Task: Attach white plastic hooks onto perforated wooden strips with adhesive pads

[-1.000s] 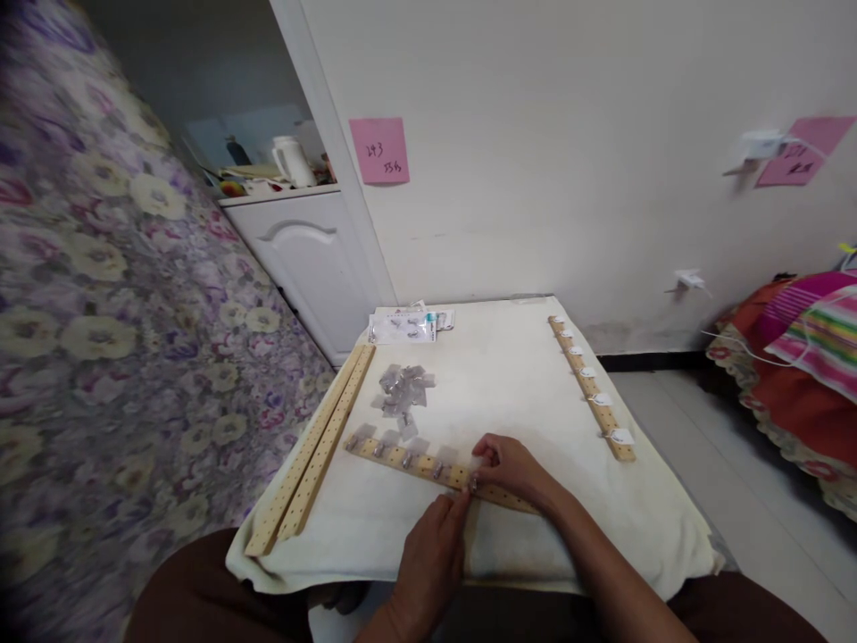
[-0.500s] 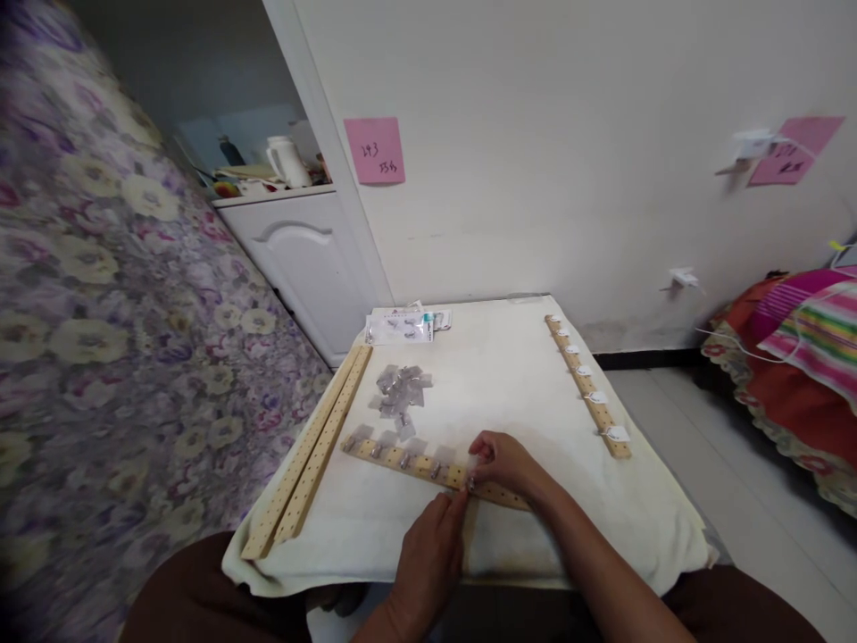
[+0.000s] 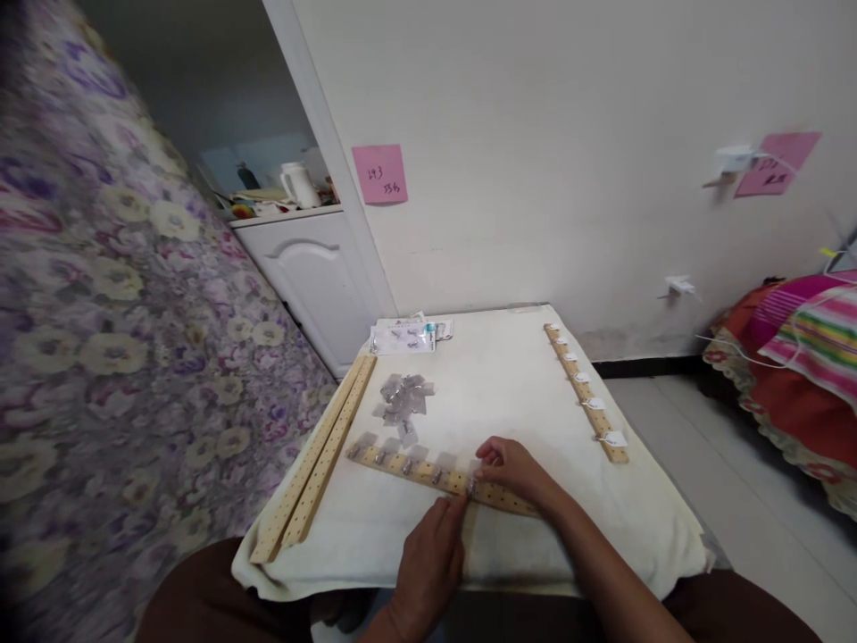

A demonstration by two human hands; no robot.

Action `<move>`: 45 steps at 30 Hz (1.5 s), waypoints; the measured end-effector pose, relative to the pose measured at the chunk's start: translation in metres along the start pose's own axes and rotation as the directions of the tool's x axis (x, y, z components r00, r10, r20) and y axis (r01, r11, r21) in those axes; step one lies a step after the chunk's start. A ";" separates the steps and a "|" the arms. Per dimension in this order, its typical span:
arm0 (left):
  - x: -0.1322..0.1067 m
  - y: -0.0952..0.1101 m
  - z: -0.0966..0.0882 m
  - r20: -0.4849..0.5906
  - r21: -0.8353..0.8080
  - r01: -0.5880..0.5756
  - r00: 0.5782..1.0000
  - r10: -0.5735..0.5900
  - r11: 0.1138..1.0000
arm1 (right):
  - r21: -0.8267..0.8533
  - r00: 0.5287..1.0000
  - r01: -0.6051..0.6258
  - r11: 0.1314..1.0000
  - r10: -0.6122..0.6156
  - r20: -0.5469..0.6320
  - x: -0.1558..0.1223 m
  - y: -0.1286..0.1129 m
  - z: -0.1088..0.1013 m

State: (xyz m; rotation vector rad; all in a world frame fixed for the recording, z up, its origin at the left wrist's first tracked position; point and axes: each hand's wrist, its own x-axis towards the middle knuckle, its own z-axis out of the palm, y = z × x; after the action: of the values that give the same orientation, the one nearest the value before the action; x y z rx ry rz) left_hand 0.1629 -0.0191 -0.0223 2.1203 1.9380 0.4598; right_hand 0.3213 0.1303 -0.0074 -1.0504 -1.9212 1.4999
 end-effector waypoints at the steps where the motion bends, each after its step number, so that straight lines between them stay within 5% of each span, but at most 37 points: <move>1: -0.001 -0.002 0.002 -0.020 -0.005 -0.009 1.000 0.009 1.000 | 0.005 1.000 0.003 1.000 -0.003 -0.004 -0.001 0.000 -0.002; 8: -0.004 -0.007 0.004 -0.150 -0.142 -0.112 0.985 0.090 0.984 | 0.029 1.000 -0.013 0.999 0.014 -0.021 -0.004 0.016 -0.011; 13: 0.001 -0.003 -0.028 -0.186 -0.289 -0.136 0.979 0.084 0.948 | 0.157 0.999 -0.039 0.987 0.039 0.004 -0.002 0.028 -0.014; 17: 0.028 -0.022 -0.073 -0.236 -0.062 0.056 0.969 -0.069 0.997 | 0.201 0.999 -0.045 0.978 0.046 0.001 -0.004 0.023 -0.013; 22: 0.081 -0.064 -0.117 -0.207 0.195 0.215 0.963 -0.174 0.957 | 0.192 0.999 -0.037 0.981 0.039 -0.008 -0.004 0.018 -0.011; 27: 0.111 -0.080 -0.118 -0.085 0.362 0.255 0.967 -0.241 0.897 | 0.167 0.998 -0.063 0.984 0.065 -0.008 -0.004 0.015 -0.010; 34: 0.119 -0.079 -0.113 0.013 0.477 0.182 0.977 -0.214 0.860 | 0.192 0.999 -0.034 0.981 0.037 -0.013 0.000 0.024 -0.010; 45: 0.119 -0.063 -0.138 -0.053 0.536 0.091 0.996 -0.074 0.839 | 0.204 0.997 -0.031 0.979 0.044 -0.060 -0.001 0.019 -0.012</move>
State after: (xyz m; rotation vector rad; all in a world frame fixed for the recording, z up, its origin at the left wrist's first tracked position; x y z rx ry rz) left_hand 0.0616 0.1000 0.0900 2.3286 2.3804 -0.0975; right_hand 0.3358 0.1385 -0.0223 -1.0344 -1.6734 1.6238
